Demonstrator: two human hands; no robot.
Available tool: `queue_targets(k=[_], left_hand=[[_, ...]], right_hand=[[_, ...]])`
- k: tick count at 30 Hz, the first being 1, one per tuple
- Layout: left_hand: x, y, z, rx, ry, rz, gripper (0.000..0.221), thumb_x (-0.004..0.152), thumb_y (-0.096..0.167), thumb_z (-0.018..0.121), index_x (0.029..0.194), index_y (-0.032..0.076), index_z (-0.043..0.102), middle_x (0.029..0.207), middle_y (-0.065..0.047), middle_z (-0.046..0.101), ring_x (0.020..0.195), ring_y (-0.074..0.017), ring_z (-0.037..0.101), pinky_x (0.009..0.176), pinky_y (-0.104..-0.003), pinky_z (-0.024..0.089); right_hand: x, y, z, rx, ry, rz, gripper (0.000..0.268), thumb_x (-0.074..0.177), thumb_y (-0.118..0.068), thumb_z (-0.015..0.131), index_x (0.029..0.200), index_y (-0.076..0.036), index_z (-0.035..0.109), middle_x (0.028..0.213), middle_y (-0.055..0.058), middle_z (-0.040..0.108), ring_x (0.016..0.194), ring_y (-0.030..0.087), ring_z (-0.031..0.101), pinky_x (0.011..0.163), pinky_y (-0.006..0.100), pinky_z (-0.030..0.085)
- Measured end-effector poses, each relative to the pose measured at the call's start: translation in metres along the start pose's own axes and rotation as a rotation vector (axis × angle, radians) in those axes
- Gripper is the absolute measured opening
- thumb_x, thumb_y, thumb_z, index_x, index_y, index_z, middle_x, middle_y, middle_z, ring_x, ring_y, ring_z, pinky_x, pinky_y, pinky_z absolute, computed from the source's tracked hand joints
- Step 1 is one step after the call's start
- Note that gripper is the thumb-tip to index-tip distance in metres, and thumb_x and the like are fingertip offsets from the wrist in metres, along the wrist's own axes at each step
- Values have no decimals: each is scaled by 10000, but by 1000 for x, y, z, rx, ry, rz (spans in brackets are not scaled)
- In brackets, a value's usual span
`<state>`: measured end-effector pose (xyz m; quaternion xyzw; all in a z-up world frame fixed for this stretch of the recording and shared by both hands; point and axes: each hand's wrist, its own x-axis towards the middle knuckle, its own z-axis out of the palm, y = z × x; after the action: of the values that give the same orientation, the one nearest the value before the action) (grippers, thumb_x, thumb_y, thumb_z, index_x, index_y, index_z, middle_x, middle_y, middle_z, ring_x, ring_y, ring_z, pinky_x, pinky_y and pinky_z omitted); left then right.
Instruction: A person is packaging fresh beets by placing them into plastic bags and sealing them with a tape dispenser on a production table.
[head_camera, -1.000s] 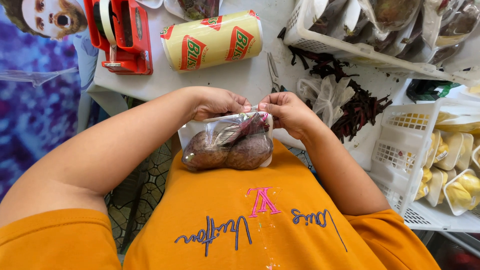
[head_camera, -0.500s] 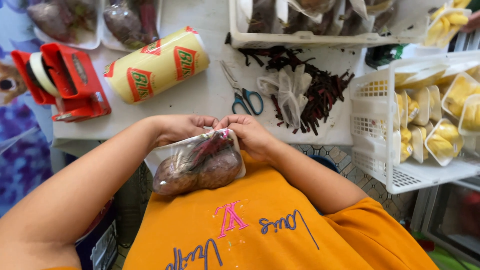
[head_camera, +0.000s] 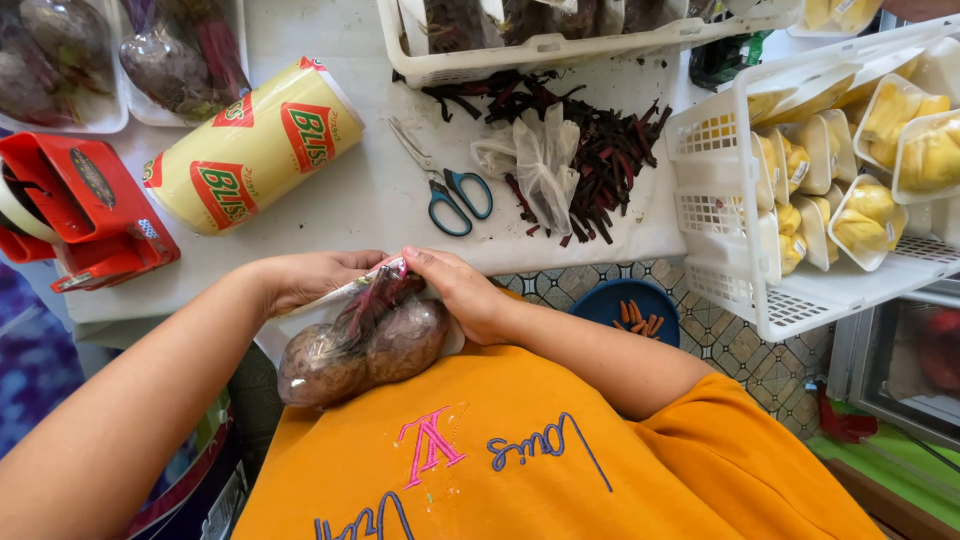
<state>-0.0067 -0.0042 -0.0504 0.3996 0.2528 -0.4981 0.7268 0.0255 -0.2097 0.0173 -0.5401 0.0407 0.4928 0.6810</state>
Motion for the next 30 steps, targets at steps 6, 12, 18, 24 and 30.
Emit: queue_targets(k=[6,12,18,24,30], left_hand=[[21,-13,-23,237,131,-26,631,932,479,664,1438,118,560,1147,-193,723,920,-297,735,760,-462,630],[-61,25,-14,369,180,110,813,903,768,328,1395,171,579,1182,-124,661,930,-296,674,750,-443,591],[-95,-8,-3,345,101,342,690,945,658,385,1397,203,640,1453,-103,616,1355,-368,513,1130,-520,404],[-85,-55,-34,-279,23,573,1002,833,830,286,1486,103,510,1469,-126,589,1301,-325,597,1021,-464,527],[-81,-89,11,-579,291,756,802,897,691,452,1419,97,584,1358,-142,657,1203,-316,663,990,-453,560]], right_hand=[[-1,-9,15,34,192,136,541,1003,-428,638,1345,-9,628,1357,135,584,1322,219,442,1232,445,252],[-8,-21,34,51,278,130,541,975,-431,644,1280,16,655,1284,150,621,1252,247,518,1200,457,308],[8,-2,8,225,192,177,465,1029,-455,567,1079,-34,758,1051,135,768,999,249,727,981,418,564],[30,18,-18,213,153,216,533,1002,-551,565,1057,-57,759,1019,155,774,929,287,751,902,468,603],[27,4,-7,220,171,208,518,1022,-539,545,1054,-66,754,1007,146,771,930,293,755,897,459,611]])
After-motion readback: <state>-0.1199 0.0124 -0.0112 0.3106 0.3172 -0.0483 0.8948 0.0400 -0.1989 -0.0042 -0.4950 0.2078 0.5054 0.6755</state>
